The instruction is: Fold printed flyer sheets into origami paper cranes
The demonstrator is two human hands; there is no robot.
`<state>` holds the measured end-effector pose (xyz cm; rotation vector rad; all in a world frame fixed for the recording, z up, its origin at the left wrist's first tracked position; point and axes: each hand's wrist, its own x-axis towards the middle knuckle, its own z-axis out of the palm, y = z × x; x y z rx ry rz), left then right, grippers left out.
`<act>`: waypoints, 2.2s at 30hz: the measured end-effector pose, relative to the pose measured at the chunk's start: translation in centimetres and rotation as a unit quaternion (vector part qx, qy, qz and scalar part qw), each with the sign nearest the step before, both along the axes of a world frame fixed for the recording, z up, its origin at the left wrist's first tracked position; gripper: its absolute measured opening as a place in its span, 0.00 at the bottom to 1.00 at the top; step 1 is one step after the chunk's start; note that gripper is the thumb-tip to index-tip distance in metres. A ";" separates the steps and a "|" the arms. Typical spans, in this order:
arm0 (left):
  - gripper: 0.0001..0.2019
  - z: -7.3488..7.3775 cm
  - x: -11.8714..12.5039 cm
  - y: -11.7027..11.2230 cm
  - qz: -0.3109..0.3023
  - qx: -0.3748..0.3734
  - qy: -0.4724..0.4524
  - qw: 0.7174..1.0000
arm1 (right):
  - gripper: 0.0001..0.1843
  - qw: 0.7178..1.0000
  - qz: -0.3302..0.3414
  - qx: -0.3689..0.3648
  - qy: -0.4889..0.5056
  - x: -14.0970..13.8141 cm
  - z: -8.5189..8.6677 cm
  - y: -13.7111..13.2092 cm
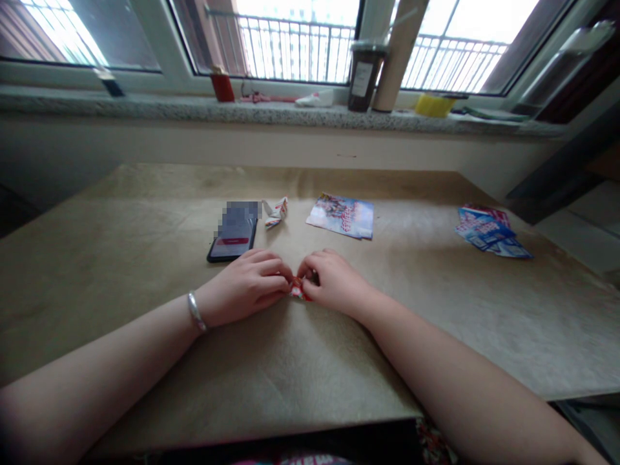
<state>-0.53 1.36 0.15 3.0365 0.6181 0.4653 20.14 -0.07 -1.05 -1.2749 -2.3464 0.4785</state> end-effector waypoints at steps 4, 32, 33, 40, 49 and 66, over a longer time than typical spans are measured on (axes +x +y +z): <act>0.07 0.0 0.1 -0.1 0.007 0.029 0.013 0.999 | 0.04 1.000 -0.017 -0.021 0.003 0.1 -0.1 0.1; 0.08 -0.9 0.1 0.5 0.088 -0.043 -0.005 0.995 | 0.10 0.960 0.086 0.219 -0.150 0.3 0.1 0.2; 0.08 -0.9 0.1 0.5 0.092 -0.047 -0.006 0.995 | 0.10 0.958 0.084 0.221 -0.165 0.3 0.2 0.1; 0.08 -1.2 0.0 0.5 0.085 -0.071 -0.037 0.993 | 0.09 0.941 0.096 0.255 -0.203 0.2 0.6 -0.2; 0.08 -1.2 0.2 0.5 0.079 -0.074 -0.042 0.993 | 0.09 0.950 0.103 0.245 -0.165 0.4 0.4 0.2; 0.10 0.1 0.4 -0.4 0.089 -0.057 0.006 0.994 | 0.04 0.988 0.087 0.121 0.032 0.6 -0.4 0.9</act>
